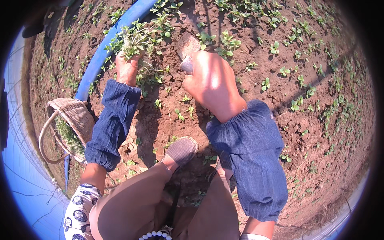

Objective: The person is using a small trowel to remove weeds from the soil and placing them into a nearby woven basket. They move along the row in an agricultural field, clearing the ground around small green seedlings.

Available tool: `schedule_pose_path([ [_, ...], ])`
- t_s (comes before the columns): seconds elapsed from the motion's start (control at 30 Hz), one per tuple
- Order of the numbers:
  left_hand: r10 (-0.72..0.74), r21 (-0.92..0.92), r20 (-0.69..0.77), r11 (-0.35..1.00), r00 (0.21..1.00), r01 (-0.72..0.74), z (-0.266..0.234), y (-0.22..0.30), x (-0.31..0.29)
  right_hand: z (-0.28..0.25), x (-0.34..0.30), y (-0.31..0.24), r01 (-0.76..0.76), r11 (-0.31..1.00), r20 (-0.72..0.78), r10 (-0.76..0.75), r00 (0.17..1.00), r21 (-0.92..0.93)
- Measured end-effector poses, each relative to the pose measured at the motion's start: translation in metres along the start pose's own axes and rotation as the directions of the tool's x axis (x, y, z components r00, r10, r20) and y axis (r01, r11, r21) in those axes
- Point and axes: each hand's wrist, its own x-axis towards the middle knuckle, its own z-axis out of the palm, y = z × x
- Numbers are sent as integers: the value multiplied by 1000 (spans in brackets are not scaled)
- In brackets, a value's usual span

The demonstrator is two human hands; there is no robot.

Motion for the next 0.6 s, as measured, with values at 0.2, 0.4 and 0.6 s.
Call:
schedule_pose_path([
  [0.2, 127, 321, 78, 936, 989, -146, 2, -10, 41, 19, 32, -5, -122, 991, 44, 119, 992, 58],
  [0.4, 253, 651, 560, 455, 789, -608, 40, 0, 41, 2, 11, -13, -25, 993, -18, 27, 999, 117],
  [0.6, 224, 659, 576, 442, 787, -608, 27, -3, 20, -1, 18, -5, 9, 992, -90, 2, 996, 125],
])
